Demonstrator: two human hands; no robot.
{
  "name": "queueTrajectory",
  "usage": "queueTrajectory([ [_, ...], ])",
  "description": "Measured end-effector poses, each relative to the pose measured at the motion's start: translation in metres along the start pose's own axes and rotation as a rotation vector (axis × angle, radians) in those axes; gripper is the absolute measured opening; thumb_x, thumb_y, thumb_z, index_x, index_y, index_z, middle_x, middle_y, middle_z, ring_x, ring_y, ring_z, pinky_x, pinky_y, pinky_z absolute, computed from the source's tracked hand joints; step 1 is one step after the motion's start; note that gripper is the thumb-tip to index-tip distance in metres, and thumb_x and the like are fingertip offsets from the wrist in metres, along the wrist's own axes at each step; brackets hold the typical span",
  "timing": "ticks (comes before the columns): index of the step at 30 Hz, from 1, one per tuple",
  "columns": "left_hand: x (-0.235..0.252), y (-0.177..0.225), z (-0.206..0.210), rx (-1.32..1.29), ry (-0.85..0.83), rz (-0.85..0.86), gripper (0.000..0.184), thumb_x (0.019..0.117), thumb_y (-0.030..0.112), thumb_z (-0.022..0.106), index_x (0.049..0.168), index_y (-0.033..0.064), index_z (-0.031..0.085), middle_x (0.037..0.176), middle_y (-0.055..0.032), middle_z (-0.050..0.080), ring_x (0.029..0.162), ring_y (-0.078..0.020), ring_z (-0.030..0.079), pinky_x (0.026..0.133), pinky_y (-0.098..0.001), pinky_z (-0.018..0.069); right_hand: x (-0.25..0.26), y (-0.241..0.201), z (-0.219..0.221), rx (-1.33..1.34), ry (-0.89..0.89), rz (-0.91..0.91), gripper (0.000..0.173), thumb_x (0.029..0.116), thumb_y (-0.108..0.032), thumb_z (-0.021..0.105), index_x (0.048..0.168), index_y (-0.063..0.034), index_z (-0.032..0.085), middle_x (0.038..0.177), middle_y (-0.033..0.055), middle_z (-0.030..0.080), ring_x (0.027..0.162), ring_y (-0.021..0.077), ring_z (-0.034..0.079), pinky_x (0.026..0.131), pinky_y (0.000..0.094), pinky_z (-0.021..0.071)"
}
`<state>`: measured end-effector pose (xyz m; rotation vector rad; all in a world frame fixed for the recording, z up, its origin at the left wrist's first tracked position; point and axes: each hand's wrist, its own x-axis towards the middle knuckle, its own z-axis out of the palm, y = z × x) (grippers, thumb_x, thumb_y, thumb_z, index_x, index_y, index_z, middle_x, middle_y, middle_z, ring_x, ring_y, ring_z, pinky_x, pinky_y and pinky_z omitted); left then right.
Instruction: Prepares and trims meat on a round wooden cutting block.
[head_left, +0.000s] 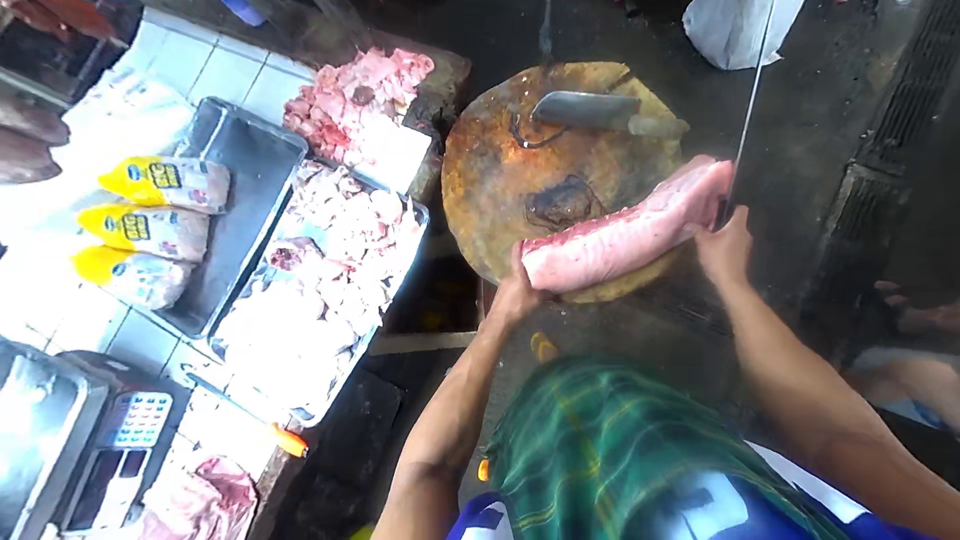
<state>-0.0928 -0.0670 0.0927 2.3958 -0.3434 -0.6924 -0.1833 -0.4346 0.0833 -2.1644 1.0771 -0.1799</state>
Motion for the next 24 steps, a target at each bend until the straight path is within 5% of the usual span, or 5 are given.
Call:
queueTrajectory([
  [4, -0.005, -0.034, 0.005, 0.037, 0.066, 0.065, 0.152, 0.061, 0.04, 0.097, 0.164, 0.0198, -0.012, 0.134, -0.0198, 0.062, 0.118, -0.0346, 0.066, 0.099, -0.0601, 0.0539, -0.013, 0.002, 0.001, 0.023, 0.004, 0.016, 0.076, 0.09, -0.046, 0.077, 0.142, -0.003, 0.043, 0.113, 0.0278, 0.066, 0.103, 0.0455, 0.066, 0.088, 0.0656, 0.052],
  [9, -0.014, -0.038, 0.039, 0.112, 0.243, 0.171, 0.133, 0.0747, 0.038, 0.089, 0.164, 0.0039, -0.003, 0.165, -0.0188, 0.032, 0.151, -0.0307, 0.034, 0.128, -0.0569, 0.0145, -0.063, 0.021, -0.001, 0.113, 0.025, 0.103, 0.073, 0.095, -0.05, 0.07, 0.144, -0.0032, 0.043, 0.111, 0.0253, 0.067, 0.094, 0.0414, 0.069, 0.086, 0.0626, 0.055],
  [13, 0.016, -0.038, 0.015, 0.23, 0.26, 0.302, 0.096, 0.0895, 0.02, 0.074, 0.164, 0.0063, 0.015, 0.164, -0.0142, 0.037, 0.151, -0.0261, 0.036, 0.127, -0.0599, 0.014, -0.091, 0.044, -0.011, 0.16, 0.021, 0.162, 0.066, 0.0965, -0.042, 0.071, 0.142, -0.0018, 0.045, 0.107, 0.0213, 0.067, 0.084, 0.0334, 0.07, 0.08, 0.0539, 0.0588],
  [15, 0.018, -0.045, 0.008, 0.275, 0.199, 0.288, 0.101, 0.0912, 0.027, 0.074, 0.166, 0.0117, 0.008, 0.162, -0.0121, 0.039, 0.15, -0.0253, 0.039, 0.126, -0.0597, 0.0186, -0.101, 0.06, -0.016, 0.135, 0.011, 0.167, 0.065, 0.0973, -0.042, 0.07, 0.141, -0.0012, 0.045, 0.105, 0.021, 0.067, 0.081, 0.0324, 0.071, 0.079, 0.0527, 0.0595],
  [24, -0.004, -0.049, 0.022, -0.146, 0.171, 0.086, 0.15, 0.058, 0.042, 0.098, 0.166, 0.0158, -0.003, 0.162, -0.0131, 0.038, 0.148, -0.0317, 0.038, 0.123, -0.0585, 0.0288, -0.137, 0.085, -0.037, 0.05, 0.031, 0.183, 0.057, 0.1034, -0.041, 0.06, 0.139, 0.0029, 0.051, 0.113, 0.0264, 0.068, 0.106, 0.0381, 0.067, 0.095, 0.0559, 0.0516],
])
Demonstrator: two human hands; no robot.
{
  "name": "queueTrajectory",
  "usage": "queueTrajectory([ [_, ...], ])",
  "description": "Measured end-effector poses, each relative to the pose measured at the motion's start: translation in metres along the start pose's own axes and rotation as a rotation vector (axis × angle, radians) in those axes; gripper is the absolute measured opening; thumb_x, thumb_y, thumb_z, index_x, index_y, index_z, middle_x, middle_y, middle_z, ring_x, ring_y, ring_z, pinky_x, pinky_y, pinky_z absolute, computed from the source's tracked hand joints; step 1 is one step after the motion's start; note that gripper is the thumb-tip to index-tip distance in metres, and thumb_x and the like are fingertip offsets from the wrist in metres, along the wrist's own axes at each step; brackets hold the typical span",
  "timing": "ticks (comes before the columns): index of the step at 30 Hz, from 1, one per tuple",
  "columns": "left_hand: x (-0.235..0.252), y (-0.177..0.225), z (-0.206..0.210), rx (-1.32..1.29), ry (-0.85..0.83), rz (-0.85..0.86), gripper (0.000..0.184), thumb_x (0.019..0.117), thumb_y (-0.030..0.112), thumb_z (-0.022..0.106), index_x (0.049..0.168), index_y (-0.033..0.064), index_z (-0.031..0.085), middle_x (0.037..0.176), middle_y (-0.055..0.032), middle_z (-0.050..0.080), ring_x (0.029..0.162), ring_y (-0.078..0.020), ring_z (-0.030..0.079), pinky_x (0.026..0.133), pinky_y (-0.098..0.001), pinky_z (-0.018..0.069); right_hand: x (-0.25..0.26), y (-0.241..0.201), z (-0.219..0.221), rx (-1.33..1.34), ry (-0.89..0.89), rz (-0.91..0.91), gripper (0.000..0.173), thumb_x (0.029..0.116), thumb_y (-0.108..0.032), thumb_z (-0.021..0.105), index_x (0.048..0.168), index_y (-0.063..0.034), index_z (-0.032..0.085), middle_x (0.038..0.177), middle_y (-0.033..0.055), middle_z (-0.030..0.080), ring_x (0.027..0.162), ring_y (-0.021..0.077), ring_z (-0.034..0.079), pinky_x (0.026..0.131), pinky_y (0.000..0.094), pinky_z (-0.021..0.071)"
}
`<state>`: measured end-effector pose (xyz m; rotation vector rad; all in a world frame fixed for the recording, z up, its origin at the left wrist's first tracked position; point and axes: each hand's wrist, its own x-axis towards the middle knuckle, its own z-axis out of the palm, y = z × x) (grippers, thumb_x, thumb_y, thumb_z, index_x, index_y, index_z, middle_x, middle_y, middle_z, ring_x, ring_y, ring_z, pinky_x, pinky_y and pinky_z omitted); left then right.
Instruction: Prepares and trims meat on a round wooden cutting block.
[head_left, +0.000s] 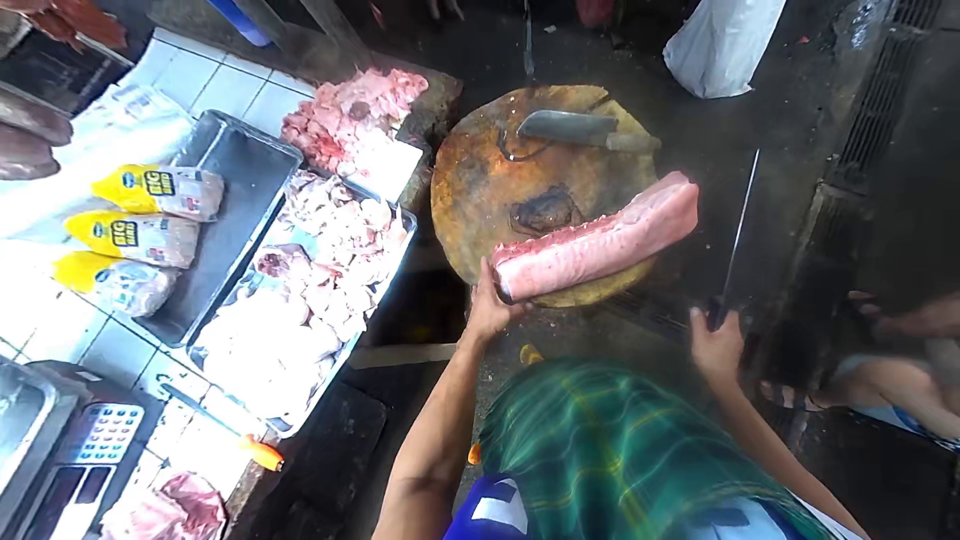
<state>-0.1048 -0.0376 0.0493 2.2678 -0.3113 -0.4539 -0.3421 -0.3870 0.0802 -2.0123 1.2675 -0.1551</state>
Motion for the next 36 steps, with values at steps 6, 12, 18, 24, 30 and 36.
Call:
queueTrajectory([
  [6, 0.024, 0.024, -0.01, -0.381, 0.066, -0.056, 0.117, 0.0768, 0.038, 0.088, 0.164, 0.0097, 0.015, 0.155, -0.018, 0.045, 0.137, -0.0262, 0.052, 0.11, -0.0472, 0.0484, 0.007, -0.018, -0.006, 0.07, -0.044, -0.023, 0.062, 0.0957, -0.041, 0.072, 0.135, 0.0045, 0.054, 0.107, 0.0235, 0.068, 0.099, 0.0353, 0.067, 0.092, 0.055, 0.0527],
  [12, 0.033, 0.04, -0.002, -0.234, 0.036, -0.147, 0.096, 0.0787, 0.056, 0.082, 0.152, 0.0128, 0.039, 0.128, -0.0177, 0.066, 0.117, -0.0281, 0.066, 0.101, -0.0548, 0.0539, 0.05, -0.073, 0.033, 0.03, -0.16, -0.235, 0.069, 0.0885, -0.045, 0.08, 0.132, 0.0015, 0.053, 0.105, 0.025, 0.067, 0.094, 0.0412, 0.067, 0.085, 0.0626, 0.0545],
  [18, 0.031, 0.04, -0.012, -0.074, 0.011, -0.173, 0.085, 0.0779, 0.06, 0.079, 0.142, 0.0121, 0.051, 0.116, -0.0194, 0.07, 0.108, -0.0328, 0.069, 0.094, -0.0599, 0.0544, 0.086, -0.11, 0.065, 0.018, -0.109, -0.254, 0.07, 0.0872, -0.04, 0.082, 0.135, 0.001, 0.053, 0.119, 0.0255, 0.066, 0.109, 0.0414, 0.066, 0.096, 0.0612, 0.0526],
  [24, 0.033, 0.033, -0.027, -0.077, -0.061, -0.16, 0.081, 0.0871, 0.06, 0.073, 0.147, 0.0127, 0.047, 0.124, -0.019, 0.068, 0.114, -0.0321, 0.067, 0.098, -0.0592, 0.0532, 0.084, -0.104, 0.069, -0.035, -0.096, -0.302, 0.067, 0.0906, -0.038, 0.079, 0.137, 0.002, 0.051, 0.122, 0.0272, 0.065, 0.11, 0.043, 0.066, 0.097, 0.062, 0.0519],
  [30, 0.028, -0.026, -0.02, -0.558, 0.493, -0.577, 0.085, 0.0956, 0.058, 0.063, 0.155, 0.0048, 0.035, 0.143, -0.0235, 0.055, 0.132, -0.0358, 0.055, 0.109, -0.0583, 0.0462, 0.056, -0.09, 0.057, 0.019, -0.127, -0.25, 0.076, 0.0906, -0.05, 0.076, 0.143, -0.0025, 0.048, 0.118, 0.0245, 0.067, 0.105, 0.0402, 0.068, 0.093, 0.0619, 0.0532],
  [36, 0.0, -0.028, -0.014, -0.268, 0.324, -0.536, 0.068, 0.1067, 0.062, 0.03, 0.139, 0.0104, 0.061, 0.135, -0.0185, 0.064, 0.128, -0.0336, 0.059, 0.107, -0.06, 0.0457, 0.039, -0.072, 0.045, 0.0, -0.116, -0.251, 0.063, 0.0979, -0.044, 0.068, 0.136, 0.0036, 0.051, 0.109, 0.0223, 0.067, 0.09, 0.032, 0.07, 0.085, 0.0517, 0.0579],
])
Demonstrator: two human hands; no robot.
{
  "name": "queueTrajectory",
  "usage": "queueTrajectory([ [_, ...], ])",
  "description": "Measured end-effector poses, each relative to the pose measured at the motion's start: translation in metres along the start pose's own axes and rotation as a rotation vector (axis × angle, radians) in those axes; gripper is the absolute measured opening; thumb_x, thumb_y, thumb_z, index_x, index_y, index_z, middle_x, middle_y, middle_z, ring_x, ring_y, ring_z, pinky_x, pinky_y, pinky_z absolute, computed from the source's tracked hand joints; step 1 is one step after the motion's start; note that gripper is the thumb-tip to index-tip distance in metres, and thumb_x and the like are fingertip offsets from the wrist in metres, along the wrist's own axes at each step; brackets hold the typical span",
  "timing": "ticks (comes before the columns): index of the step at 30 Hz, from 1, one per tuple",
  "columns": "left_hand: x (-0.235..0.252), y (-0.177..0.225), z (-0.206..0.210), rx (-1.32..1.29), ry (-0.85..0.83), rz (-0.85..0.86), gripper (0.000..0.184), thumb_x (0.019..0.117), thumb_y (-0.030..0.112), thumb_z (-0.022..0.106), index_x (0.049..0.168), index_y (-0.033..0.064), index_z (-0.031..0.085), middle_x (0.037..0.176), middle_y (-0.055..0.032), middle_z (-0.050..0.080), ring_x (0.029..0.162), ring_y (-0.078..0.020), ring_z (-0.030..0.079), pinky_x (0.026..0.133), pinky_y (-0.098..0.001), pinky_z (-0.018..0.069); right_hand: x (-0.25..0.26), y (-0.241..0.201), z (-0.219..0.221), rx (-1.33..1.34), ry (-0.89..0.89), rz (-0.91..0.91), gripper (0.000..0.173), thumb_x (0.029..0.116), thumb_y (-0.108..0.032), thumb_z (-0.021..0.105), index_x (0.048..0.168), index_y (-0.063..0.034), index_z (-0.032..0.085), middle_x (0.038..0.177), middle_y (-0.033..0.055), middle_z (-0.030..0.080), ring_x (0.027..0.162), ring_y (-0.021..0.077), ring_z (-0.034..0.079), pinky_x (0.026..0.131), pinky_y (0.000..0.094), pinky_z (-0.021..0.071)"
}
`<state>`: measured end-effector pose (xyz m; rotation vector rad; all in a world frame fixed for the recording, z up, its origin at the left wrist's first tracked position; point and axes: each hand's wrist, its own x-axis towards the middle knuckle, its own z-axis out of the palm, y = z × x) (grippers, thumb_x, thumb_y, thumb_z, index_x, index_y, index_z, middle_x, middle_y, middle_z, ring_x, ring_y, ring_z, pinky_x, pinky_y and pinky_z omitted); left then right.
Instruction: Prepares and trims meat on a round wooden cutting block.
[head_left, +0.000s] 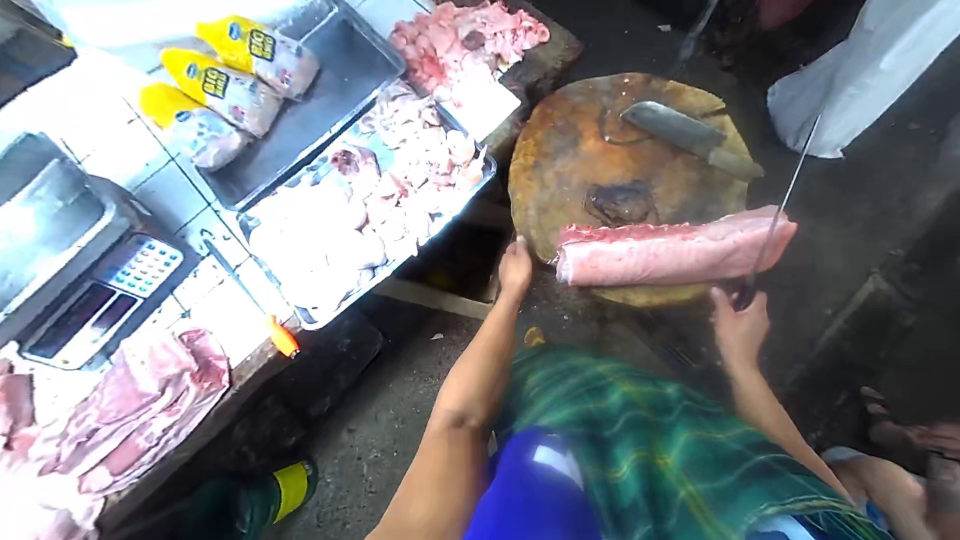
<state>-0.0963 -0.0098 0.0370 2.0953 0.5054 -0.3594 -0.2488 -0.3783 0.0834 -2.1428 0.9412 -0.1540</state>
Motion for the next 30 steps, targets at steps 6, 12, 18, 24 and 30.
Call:
queueTrajectory([
  [6, -0.047, -0.016, 0.037, 0.5, -0.027, 0.647, 0.11, 0.0769, 0.058, 0.083, 0.16, 0.0079, 0.031, 0.165, -0.019, 0.031, 0.152, -0.0357, 0.032, 0.122, -0.0623, 0.0235, -0.03, 0.023, -0.003, -0.016, -0.031, 0.059, 0.059, 0.1012, -0.044, 0.063, 0.134, 0.0034, 0.052, 0.098, 0.02, 0.068, 0.079, 0.0295, 0.07, 0.078, 0.0503, 0.0592],
  [12, -0.045, -0.029, 0.025, 0.267, -0.062, 0.452, 0.106, 0.0798, 0.018, 0.081, 0.165, 0.0099, 0.017, 0.169, -0.0174, 0.022, 0.156, -0.0383, 0.018, 0.122, -0.0697, 0.0141, -0.064, 0.025, -0.007, -0.083, -0.097, 0.074, 0.057, 0.1016, -0.046, 0.062, 0.133, 0.0014, 0.056, 0.099, 0.0233, 0.069, 0.089, 0.0369, 0.068, 0.083, 0.0577, 0.054],
  [18, 0.02, -0.004, 0.03, -0.644, -0.061, -0.258, 0.076, 0.096, 0.071, 0.05, 0.135, 0.0056, 0.057, 0.112, -0.0169, 0.067, 0.096, -0.0275, 0.066, 0.082, -0.0496, 0.0566, -0.091, 0.021, -0.024, -0.178, -0.098, -0.012, 0.052, 0.099, -0.044, 0.064, 0.129, -0.0018, 0.062, 0.111, 0.0213, 0.071, 0.101, 0.0386, 0.07, 0.089, 0.06, 0.0536],
  [24, -0.051, 0.02, -0.017, 0.009, -0.006, -0.024, 0.037, 0.0979, 0.038, 0.068, 0.102, 0.0014, 0.073, 0.1, -0.0198, 0.07, 0.094, -0.0337, 0.066, 0.085, -0.0586, 0.0512, -0.087, 0.008, -0.037, -0.258, -0.056, -0.233, 0.048, 0.0974, -0.041, 0.067, 0.122, 0.0007, 0.067, 0.118, 0.0223, 0.069, 0.1, 0.0386, 0.071, 0.084, 0.0569, 0.0568],
  [30, -0.196, 0.067, 0.042, -0.582, -0.453, 0.067, 0.04, 0.1054, 0.031, 0.057, 0.133, 0.0021, 0.059, 0.115, -0.012, 0.071, 0.101, -0.0197, 0.07, 0.092, -0.0393, 0.0571, -0.103, -0.025, -0.019, -0.248, -0.19, -0.439, 0.046, 0.0967, -0.04, 0.07, 0.121, -0.0009, 0.068, 0.119, 0.0212, 0.068, 0.099, 0.0396, 0.07, 0.082, 0.0593, 0.0569],
])
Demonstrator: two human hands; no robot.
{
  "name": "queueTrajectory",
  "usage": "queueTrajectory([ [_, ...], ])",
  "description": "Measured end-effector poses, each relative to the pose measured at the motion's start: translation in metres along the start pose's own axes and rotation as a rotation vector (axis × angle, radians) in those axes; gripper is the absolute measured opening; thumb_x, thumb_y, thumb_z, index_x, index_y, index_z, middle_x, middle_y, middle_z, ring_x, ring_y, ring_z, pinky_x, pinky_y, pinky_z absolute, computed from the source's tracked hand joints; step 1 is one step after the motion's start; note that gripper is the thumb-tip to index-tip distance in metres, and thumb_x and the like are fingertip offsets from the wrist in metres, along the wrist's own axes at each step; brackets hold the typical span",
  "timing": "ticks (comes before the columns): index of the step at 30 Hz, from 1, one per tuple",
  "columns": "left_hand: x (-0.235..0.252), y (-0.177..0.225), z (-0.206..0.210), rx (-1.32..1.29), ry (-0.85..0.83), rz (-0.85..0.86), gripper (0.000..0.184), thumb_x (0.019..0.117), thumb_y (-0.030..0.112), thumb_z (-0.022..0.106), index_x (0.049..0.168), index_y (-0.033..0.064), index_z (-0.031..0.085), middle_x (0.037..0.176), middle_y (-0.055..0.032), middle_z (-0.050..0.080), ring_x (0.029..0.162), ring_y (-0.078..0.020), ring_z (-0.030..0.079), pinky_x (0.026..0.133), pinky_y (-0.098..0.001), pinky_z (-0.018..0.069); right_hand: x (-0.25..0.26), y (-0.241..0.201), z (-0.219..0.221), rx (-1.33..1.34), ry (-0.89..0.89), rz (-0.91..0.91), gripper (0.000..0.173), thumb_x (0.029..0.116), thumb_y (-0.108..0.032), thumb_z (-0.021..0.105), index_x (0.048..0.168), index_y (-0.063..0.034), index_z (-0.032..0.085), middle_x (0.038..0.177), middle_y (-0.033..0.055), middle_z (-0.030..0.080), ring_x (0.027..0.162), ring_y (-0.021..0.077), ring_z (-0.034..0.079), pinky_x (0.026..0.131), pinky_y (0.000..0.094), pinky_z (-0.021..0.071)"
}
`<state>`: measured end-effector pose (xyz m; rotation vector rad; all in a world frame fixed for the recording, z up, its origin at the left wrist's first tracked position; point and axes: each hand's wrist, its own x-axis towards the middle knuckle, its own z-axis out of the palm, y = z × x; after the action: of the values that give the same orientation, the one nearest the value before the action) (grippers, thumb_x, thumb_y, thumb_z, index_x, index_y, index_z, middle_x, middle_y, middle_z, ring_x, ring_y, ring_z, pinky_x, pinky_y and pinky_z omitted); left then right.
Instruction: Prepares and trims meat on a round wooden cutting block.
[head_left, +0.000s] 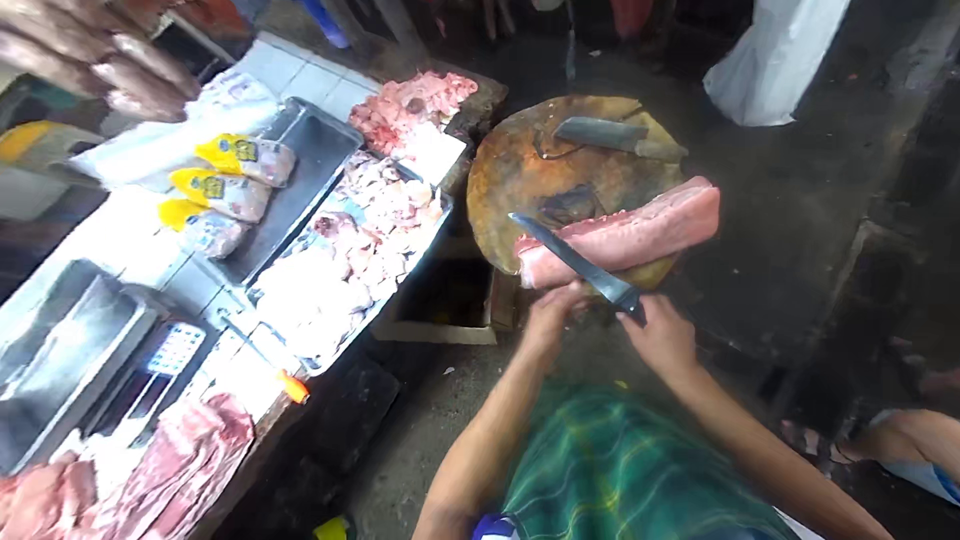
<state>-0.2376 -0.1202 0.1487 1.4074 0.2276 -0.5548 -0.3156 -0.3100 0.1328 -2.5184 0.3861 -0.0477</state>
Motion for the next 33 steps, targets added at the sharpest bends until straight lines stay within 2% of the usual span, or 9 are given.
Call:
queueTrajectory([
  [1, 0.0, -0.001, 0.011, -0.093, -0.016, -0.022, 0.04, 0.1053, 0.032, 0.057, 0.133, 0.0034, 0.058, 0.113, -0.0105, 0.07, 0.099, -0.0184, 0.069, 0.091, -0.0377, 0.057, -0.001, -0.008, 0.003, -0.001, -0.019, -0.039, 0.046, 0.0966, -0.039, 0.07, 0.122, -0.0009, 0.068, 0.118, 0.0212, 0.068, 0.098, 0.0398, 0.07, 0.082, 0.0596, 0.0571],
  [2, 0.002, -0.003, 0.016, -0.153, -0.018, -0.027, 0.036, 0.1043, 0.031, 0.058, 0.129, 0.0056, 0.059, 0.106, -0.0072, 0.069, 0.09, -0.0151, 0.067, 0.085, -0.0351, 0.0568, -0.002, -0.015, 0.006, -0.002, -0.032, -0.072, 0.044, 0.0963, -0.037, 0.07, 0.121, -0.0007, 0.068, 0.117, 0.0214, 0.068, 0.098, 0.0398, 0.071, 0.081, 0.0596, 0.0572],
  [3, 0.003, -0.005, 0.016, -0.198, -0.031, -0.029, 0.033, 0.1031, 0.028, 0.06, 0.127, 0.0058, 0.061, 0.104, -0.0074, 0.069, 0.086, -0.0149, 0.066, 0.082, -0.0346, 0.0566, -0.004, -0.02, 0.008, 0.0, -0.04, -0.096, 0.043, 0.0958, -0.035, 0.071, 0.12, -0.0002, 0.068, 0.116, 0.0221, 0.068, 0.097, 0.0402, 0.071, 0.081, 0.0596, 0.0573],
  [6, 0.001, -0.009, 0.011, -0.224, -0.082, -0.066, 0.027, 0.1024, 0.018, 0.061, 0.124, 0.0019, 0.064, 0.109, -0.0116, 0.071, 0.093, -0.0197, 0.069, 0.087, -0.0387, 0.0576, -0.013, -0.032, 0.014, -0.012, -0.021, -0.137, 0.038, 0.0947, -0.031, 0.072, 0.116, 0.0003, 0.069, 0.111, 0.022, 0.069, 0.094, 0.04, 0.071, 0.078, 0.0577, 0.0584],
  [13, -0.001, -0.017, -0.009, -0.228, -0.062, -0.059, 0.02, 0.1006, 0.014, 0.064, 0.11, -0.0031, 0.068, 0.098, -0.0141, 0.072, 0.088, -0.0211, 0.07, 0.085, -0.039, 0.0578, -0.03, -0.056, 0.032, -0.083, 0.006, -0.125, 0.039, 0.0973, -0.033, 0.069, 0.12, -0.0014, 0.069, 0.111, 0.0202, 0.069, 0.097, 0.0382, 0.071, 0.08, 0.0543, 0.0594],
  [19, 0.008, -0.015, -0.053, -0.297, -0.033, -0.075, 0.023, 0.0969, 0.017, 0.069, 0.113, 0.0004, 0.069, 0.106, -0.0139, 0.073, 0.093, -0.0222, 0.07, 0.085, -0.0396, 0.0583, -0.041, -0.085, 0.05, -0.125, 0.008, -0.081, 0.042, 0.0974, -0.038, 0.069, 0.122, -0.0035, 0.069, 0.112, 0.0189, 0.069, 0.097, 0.0374, 0.071, 0.079, 0.0538, 0.0592],
  [26, 0.009, 0.004, -0.09, -0.336, 0.0, -0.046, 0.02, 0.0971, 0.02, 0.067, 0.108, 0.0042, 0.07, 0.101, -0.01, 0.073, 0.091, -0.0196, 0.07, 0.083, -0.0383, 0.0581, -0.045, -0.103, 0.058, -0.147, 0.0, -0.094, 0.045, 0.0971, -0.038, 0.069, 0.123, -0.001, 0.068, 0.116, 0.0209, 0.07, 0.099, 0.0397, 0.071, 0.079, 0.0556, 0.0585],
  [33, 0.006, 0.019, -0.121, -0.34, 0.092, 0.055, 0.026, 0.0964, 0.03, 0.067, 0.112, 0.0096, 0.073, 0.103, -0.006, 0.073, 0.092, -0.016, 0.069, 0.084, -0.0354, 0.058, -0.048, -0.1, 0.059, -0.166, -0.039, -0.139, 0.045, 0.0978, -0.039, 0.068, 0.125, -0.0022, 0.068, 0.116, 0.0198, 0.07, 0.099, 0.0389, 0.071, 0.079, 0.0554, 0.0581],
])
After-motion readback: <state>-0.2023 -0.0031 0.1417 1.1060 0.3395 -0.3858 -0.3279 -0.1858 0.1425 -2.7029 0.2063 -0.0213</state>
